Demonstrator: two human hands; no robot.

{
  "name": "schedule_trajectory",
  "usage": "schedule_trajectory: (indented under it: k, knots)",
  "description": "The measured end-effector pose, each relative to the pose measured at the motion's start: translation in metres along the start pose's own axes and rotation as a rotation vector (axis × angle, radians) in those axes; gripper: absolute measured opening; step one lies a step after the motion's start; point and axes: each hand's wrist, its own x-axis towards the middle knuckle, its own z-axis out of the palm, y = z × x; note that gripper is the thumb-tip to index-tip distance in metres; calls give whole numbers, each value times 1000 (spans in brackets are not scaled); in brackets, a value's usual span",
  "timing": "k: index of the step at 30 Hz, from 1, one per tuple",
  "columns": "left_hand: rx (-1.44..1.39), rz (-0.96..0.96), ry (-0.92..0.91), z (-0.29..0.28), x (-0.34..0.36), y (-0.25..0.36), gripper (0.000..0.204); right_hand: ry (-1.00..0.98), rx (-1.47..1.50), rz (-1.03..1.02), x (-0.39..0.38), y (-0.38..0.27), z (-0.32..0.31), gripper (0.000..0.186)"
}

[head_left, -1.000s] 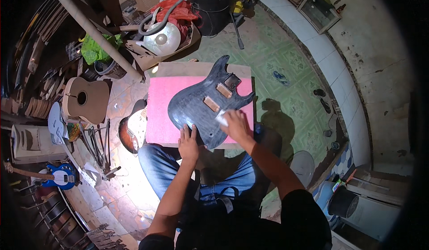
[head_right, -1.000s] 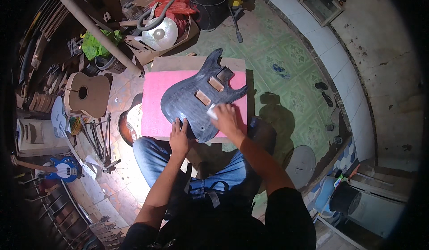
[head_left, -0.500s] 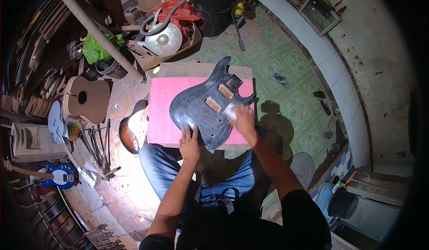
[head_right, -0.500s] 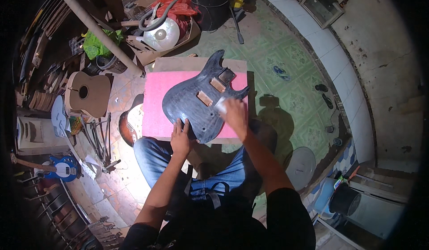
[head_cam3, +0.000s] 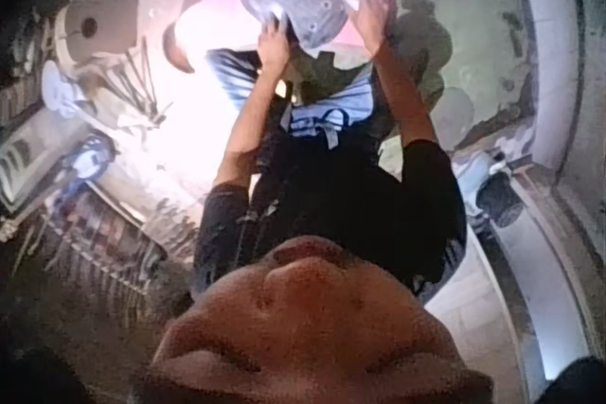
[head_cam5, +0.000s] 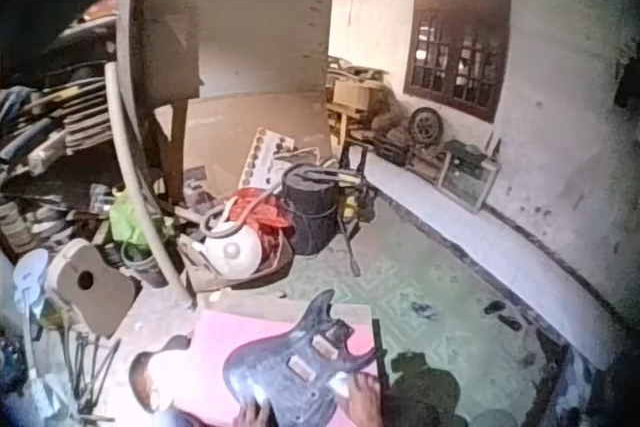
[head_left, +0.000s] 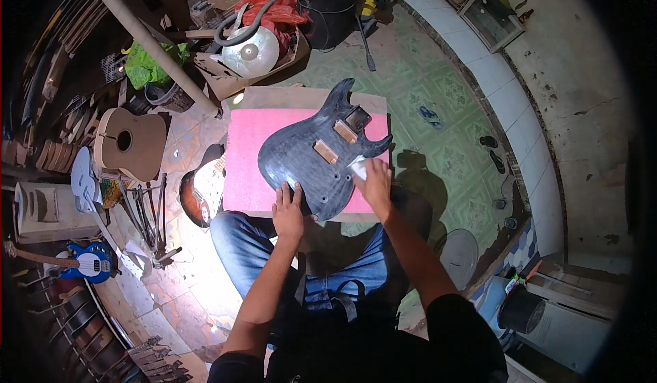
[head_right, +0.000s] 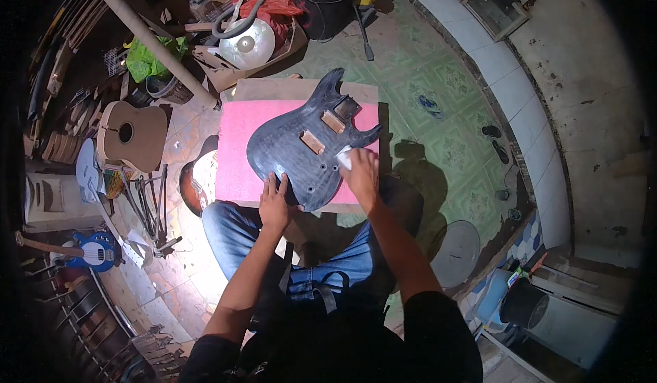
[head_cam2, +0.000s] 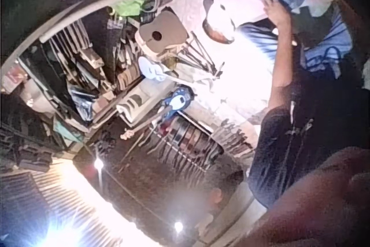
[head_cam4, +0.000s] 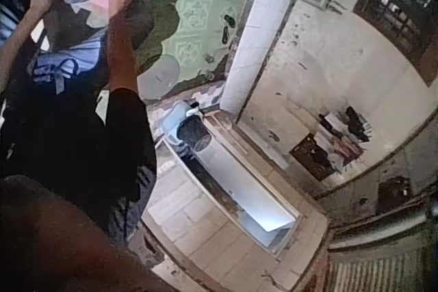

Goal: The person sands the surface and edges of a guitar body with a block and cloth.

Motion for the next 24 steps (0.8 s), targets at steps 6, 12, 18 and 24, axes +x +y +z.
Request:
schedule_trajectory:
  k: [6, 12, 18, 24]
  knots:
    - [-24, -1, 21, 5, 0, -13, 115, -146, 40, -346, -56, -54, 19, 50]
    - [-71, 74, 76, 7, -5, -17, 114, 13, 15, 25, -16, -22, 12, 50]
    - [-60, 45, 41, 9, -5, -25, 114, -202, 80, -347, -53, -60, 23, 52]
    - [-82, 71, 49, 5, -4, -14, 116, 11, 100, 173, 5, 9, 3, 47]
